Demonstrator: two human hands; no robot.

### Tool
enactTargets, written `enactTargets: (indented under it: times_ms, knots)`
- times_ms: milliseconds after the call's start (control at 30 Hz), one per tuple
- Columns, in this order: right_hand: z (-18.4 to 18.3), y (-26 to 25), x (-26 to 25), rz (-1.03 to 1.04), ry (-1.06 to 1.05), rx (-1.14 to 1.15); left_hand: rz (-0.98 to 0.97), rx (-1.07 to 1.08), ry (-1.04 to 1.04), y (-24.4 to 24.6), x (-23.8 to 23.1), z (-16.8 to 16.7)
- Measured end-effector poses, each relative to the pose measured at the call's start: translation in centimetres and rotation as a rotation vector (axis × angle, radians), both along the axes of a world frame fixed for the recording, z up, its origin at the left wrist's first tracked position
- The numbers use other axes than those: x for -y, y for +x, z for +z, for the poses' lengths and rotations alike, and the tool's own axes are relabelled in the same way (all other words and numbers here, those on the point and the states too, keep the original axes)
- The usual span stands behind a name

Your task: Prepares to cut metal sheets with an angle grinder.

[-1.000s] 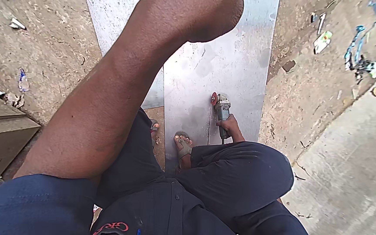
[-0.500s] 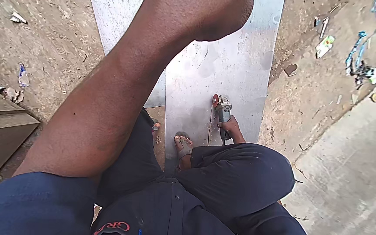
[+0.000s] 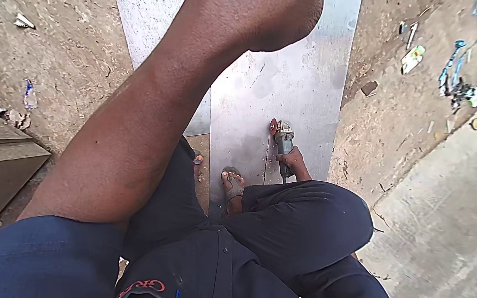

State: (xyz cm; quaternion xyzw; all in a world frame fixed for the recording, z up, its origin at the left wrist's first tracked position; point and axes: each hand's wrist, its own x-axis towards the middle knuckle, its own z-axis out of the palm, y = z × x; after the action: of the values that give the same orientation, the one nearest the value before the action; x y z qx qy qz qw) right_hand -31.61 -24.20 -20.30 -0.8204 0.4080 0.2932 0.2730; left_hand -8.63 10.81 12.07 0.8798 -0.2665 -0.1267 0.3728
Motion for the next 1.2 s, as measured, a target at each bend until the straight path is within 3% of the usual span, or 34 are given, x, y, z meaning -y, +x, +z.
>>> enactTargets:
  times_ms: [1200]
  knots:
    - [-0.4,0.5,0.2,-0.01,-0.006,-0.014,0.023,-0.022,0.014,-0.4,-0.1,0.3]
